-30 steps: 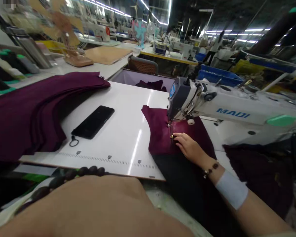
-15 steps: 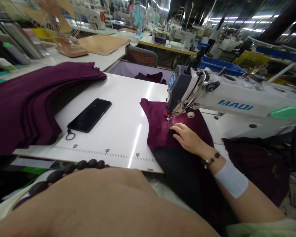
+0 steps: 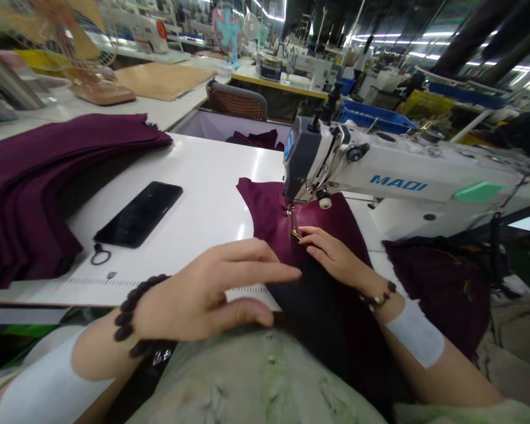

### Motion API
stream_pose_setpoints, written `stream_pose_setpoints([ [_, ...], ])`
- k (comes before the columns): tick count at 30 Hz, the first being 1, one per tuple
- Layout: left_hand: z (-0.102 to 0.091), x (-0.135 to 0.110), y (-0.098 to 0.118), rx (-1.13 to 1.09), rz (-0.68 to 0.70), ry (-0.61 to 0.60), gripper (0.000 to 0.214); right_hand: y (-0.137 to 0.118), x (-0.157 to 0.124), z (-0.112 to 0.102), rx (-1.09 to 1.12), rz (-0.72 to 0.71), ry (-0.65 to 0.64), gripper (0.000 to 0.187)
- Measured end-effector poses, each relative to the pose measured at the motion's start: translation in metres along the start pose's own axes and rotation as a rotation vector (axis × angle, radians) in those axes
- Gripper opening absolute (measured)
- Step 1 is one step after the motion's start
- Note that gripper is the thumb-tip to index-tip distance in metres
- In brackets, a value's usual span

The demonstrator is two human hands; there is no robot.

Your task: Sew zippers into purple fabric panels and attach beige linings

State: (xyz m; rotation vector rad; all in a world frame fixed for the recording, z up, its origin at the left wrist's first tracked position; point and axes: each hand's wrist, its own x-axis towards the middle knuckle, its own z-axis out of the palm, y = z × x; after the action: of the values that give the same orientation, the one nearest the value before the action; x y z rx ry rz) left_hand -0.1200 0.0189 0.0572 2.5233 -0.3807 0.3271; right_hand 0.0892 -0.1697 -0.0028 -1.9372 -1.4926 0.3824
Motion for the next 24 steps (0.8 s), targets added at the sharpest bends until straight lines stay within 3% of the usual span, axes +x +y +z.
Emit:
stream_pose_setpoints([
  [3, 0.029, 0.012, -0.03, -0.038, -0.022, -0.135, 0.047, -0.022, -0.038, 0.008, 0.167, 0.065, -0.083, 0.042],
  [6, 0.052, 0.016, -0.041, -0.045, -0.085, -0.22, 0.046, -0.038, -0.067, 0.016, 0.307, 0.085, -0.172, 0.068],
  [9, 0.054, 0.015, -0.033, -0.054, -0.107, -0.245, 0.046, -0.037, -0.083, 0.024, 0.405, 0.152, 0.087, 0.066],
  [11, 0.049, 0.014, -0.025, -0.1, -0.052, -0.288, 0.021, -0.032, -0.087, 0.027, 0.364, 0.2, 0.263, 0.062],
  [12, 0.046, 0.014, -0.022, -0.143, -0.008, -0.31, 0.008, -0.03, -0.088, 0.027, 0.313, 0.215, 0.27, 0.066],
  [13, 0.044, 0.013, -0.019, -0.188, 0.041, -0.308, 0.009, -0.03, -0.087, 0.026, 0.256, 0.219, 0.218, 0.073],
  [18, 0.043, 0.011, -0.006, -0.252, 0.201, -0.018, 0.018, -0.051, -0.081, 0.017, 0.052, 0.065, -0.336, 0.114],
  [22, 0.049, 0.027, 0.006, -0.22, 0.193, 0.176, 0.014, -0.067, -0.079, 0.013, 0.034, 0.054, -0.413, 0.123],
  [24, 0.05, 0.039, 0.013, -0.244, 0.18, 0.222, 0.015, -0.071, -0.08, 0.016, 0.024, 0.07, -0.365, 0.114],
])
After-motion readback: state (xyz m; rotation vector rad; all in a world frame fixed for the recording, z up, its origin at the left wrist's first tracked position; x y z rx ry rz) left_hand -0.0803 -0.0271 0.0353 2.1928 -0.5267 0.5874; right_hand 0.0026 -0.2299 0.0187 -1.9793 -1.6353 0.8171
